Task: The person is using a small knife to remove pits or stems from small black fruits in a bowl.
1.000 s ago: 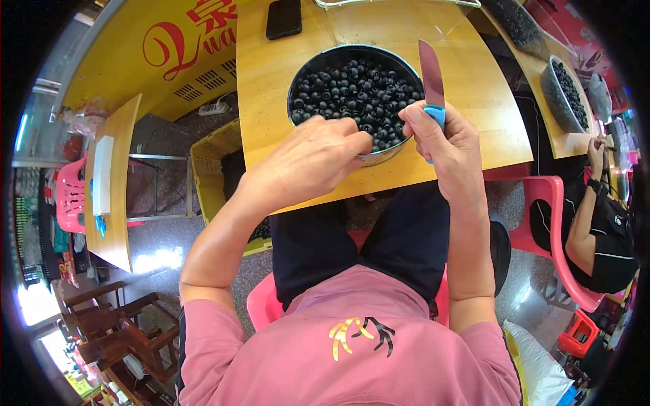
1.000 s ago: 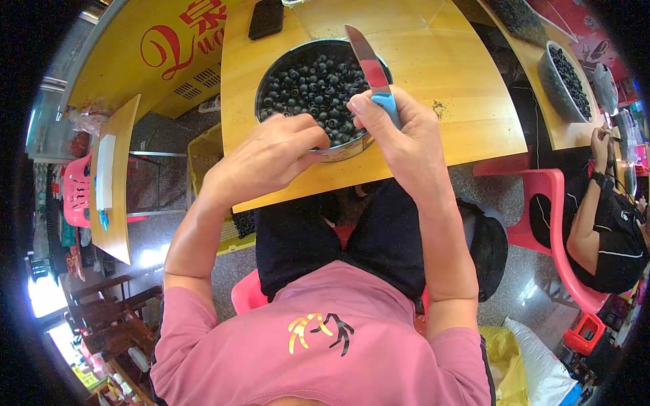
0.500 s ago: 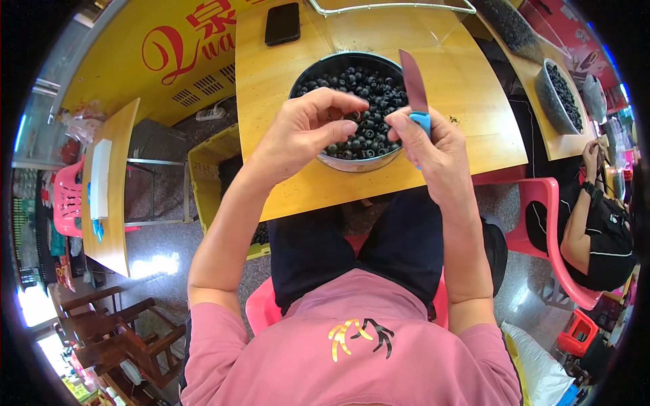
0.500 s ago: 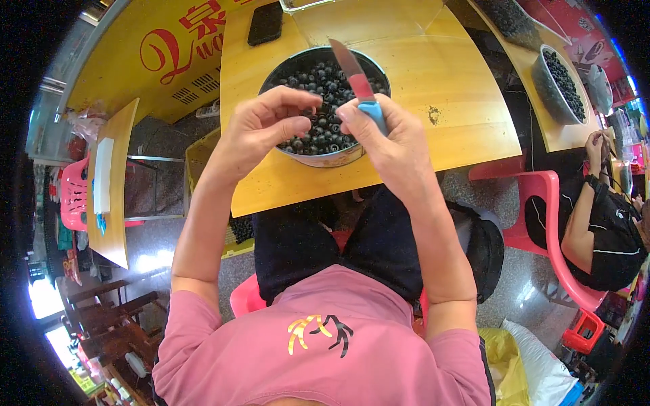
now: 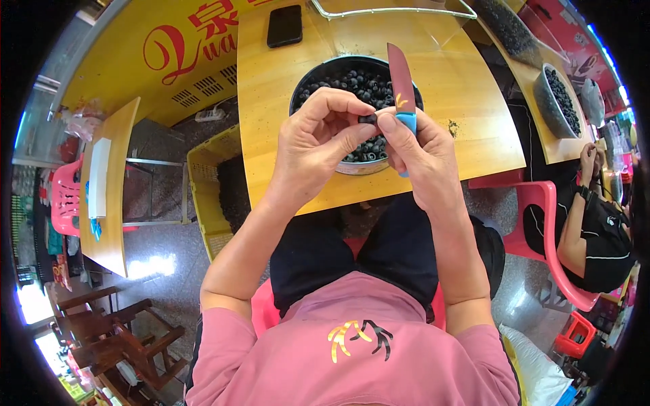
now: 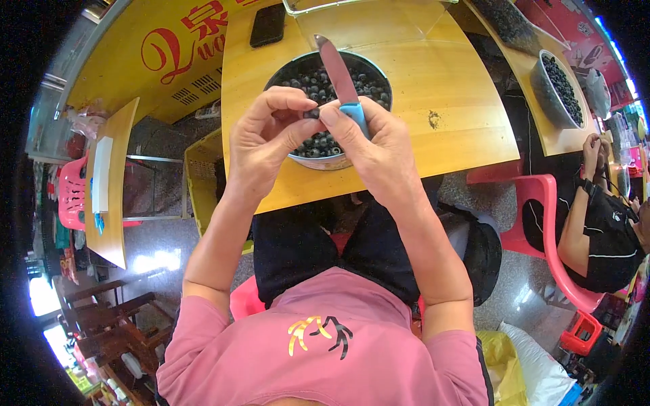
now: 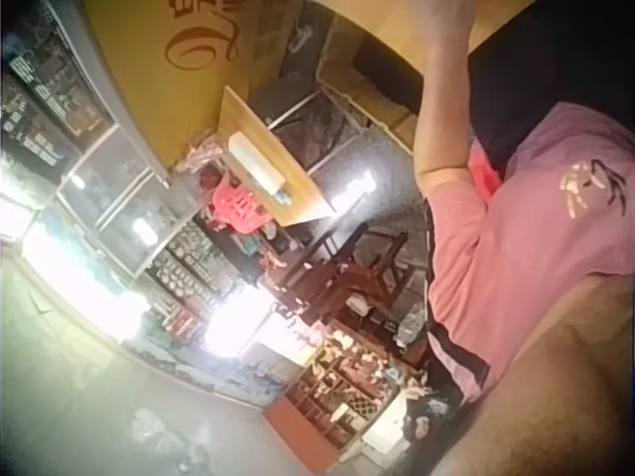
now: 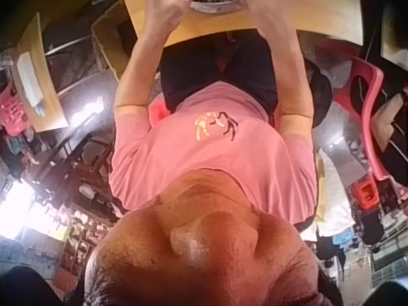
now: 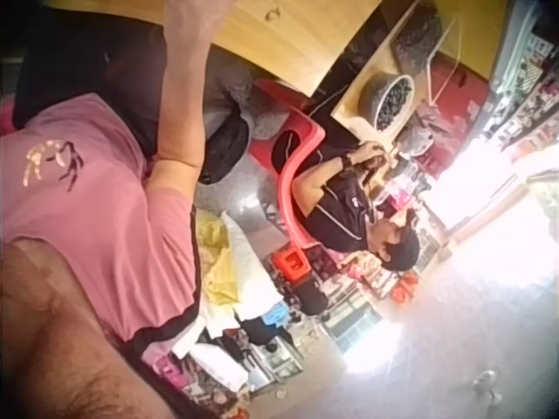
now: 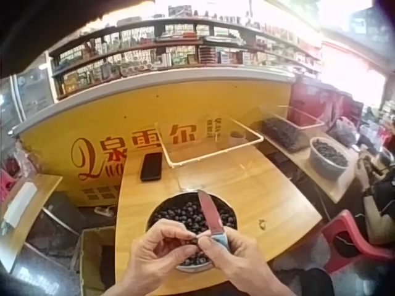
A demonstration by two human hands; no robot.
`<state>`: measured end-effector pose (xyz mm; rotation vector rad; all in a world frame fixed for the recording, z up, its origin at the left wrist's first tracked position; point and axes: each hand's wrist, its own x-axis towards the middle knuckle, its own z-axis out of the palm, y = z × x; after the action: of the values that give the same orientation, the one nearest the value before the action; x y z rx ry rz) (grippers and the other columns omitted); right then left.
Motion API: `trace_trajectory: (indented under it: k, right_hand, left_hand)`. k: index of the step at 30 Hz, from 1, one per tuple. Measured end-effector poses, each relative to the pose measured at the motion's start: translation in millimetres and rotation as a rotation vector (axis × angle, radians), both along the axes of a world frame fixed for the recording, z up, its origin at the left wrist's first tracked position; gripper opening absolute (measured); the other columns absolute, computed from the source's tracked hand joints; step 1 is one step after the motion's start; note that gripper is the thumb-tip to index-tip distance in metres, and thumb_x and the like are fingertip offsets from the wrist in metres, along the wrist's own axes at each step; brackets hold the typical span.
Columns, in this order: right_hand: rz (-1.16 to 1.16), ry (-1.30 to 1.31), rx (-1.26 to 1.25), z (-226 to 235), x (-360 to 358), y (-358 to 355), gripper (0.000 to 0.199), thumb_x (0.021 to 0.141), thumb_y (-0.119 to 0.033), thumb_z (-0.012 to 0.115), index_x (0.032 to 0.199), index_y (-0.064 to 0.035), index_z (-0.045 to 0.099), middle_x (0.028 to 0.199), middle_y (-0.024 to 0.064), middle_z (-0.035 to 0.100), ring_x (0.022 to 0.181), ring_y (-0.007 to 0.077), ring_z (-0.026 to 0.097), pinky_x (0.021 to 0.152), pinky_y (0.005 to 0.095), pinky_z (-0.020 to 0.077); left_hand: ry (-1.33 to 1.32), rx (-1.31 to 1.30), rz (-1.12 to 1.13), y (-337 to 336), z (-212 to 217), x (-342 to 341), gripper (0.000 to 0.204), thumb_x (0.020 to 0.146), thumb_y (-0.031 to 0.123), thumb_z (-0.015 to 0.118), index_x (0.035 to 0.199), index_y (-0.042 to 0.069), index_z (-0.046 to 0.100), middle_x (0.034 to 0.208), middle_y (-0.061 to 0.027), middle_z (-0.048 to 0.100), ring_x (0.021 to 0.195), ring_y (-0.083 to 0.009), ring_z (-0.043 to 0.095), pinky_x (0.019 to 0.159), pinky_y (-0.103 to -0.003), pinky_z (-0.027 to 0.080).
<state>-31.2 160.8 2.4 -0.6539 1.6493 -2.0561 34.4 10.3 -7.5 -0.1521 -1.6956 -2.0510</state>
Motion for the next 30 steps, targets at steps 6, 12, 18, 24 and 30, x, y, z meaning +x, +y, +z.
trace_trajectory:
  k: [6, 12, 18, 24, 30]
  right_hand:
    - [0.003, -0.007, -0.008, 3, -1, 1, 0.019, 0.091, -0.019, 0.066, 0.102, -0.0028, 0.065, 0.064, -0.0054, 0.05, 0.052, 0.0023, 0.04, 0.047, 0.0188, 0.03]
    - [0.106, -0.313, -0.178, -4, -1, 0, 0.017, 0.091, -0.016, 0.065, 0.101, -0.0026, 0.065, 0.064, -0.0041, 0.052, 0.051, 0.0025, 0.041, 0.047, 0.0197, 0.0314]
    - [0.035, -0.21, -0.014, 2, 1, -2, 0.02, 0.089, -0.02, 0.069, 0.099, -0.0037, 0.065, 0.065, -0.0052, 0.053, 0.052, 0.0017, 0.043, 0.046, 0.0184, 0.0313]
    - [0.057, -0.242, -0.126, -2, 0, -1, 0.02, 0.091, -0.019, 0.066, 0.103, -0.0034, 0.063, 0.068, -0.0038, 0.055, 0.051, 0.0018, 0.042, 0.047, 0.0185, 0.0336]
    - [0.066, -0.29, -0.167, -1, 0, -2, 0.017, 0.092, -0.017, 0.063, 0.103, -0.0038, 0.06, 0.075, -0.0022, 0.057, 0.052, 0.0024, 0.044, 0.047, 0.0182, 0.0353]
  left_hand:
    - [-0.063, -0.394, 0.121, 1, 11, 9, 0.025, 0.083, -0.009, 0.066, 0.105, 0.0, 0.059, 0.105, -0.0054, 0.054, 0.093, -0.0112, 0.056, 0.083, -0.025, 0.047]
    - [0.038, -0.245, 0.187, 4, -1, 4, 0.026, 0.078, -0.004, 0.071, 0.102, 0.003, 0.062, 0.093, -0.0047, 0.059, 0.078, -0.0118, 0.057, 0.069, -0.024, 0.048]
    - [0.018, -0.667, 0.145, -4, 11, 10, 0.023, 0.082, -0.005, 0.068, 0.103, 0.001, 0.06, 0.102, -0.0033, 0.055, 0.088, -0.0095, 0.054, 0.079, -0.023, 0.045]
    - [-0.004, -0.386, 0.197, 3, -2, 3, 0.018, 0.08, 0.001, 0.071, 0.097, 0.002, 0.064, 0.095, -0.0051, 0.057, 0.082, -0.0135, 0.057, 0.07, -0.025, 0.047]
    - [-0.018, -0.098, 0.057, 6, -15, 2, 0.017, 0.087, 0.01, 0.068, 0.101, 0.002, 0.063, 0.103, -0.0047, 0.052, 0.087, -0.0102, 0.055, 0.075, -0.025, 0.048]
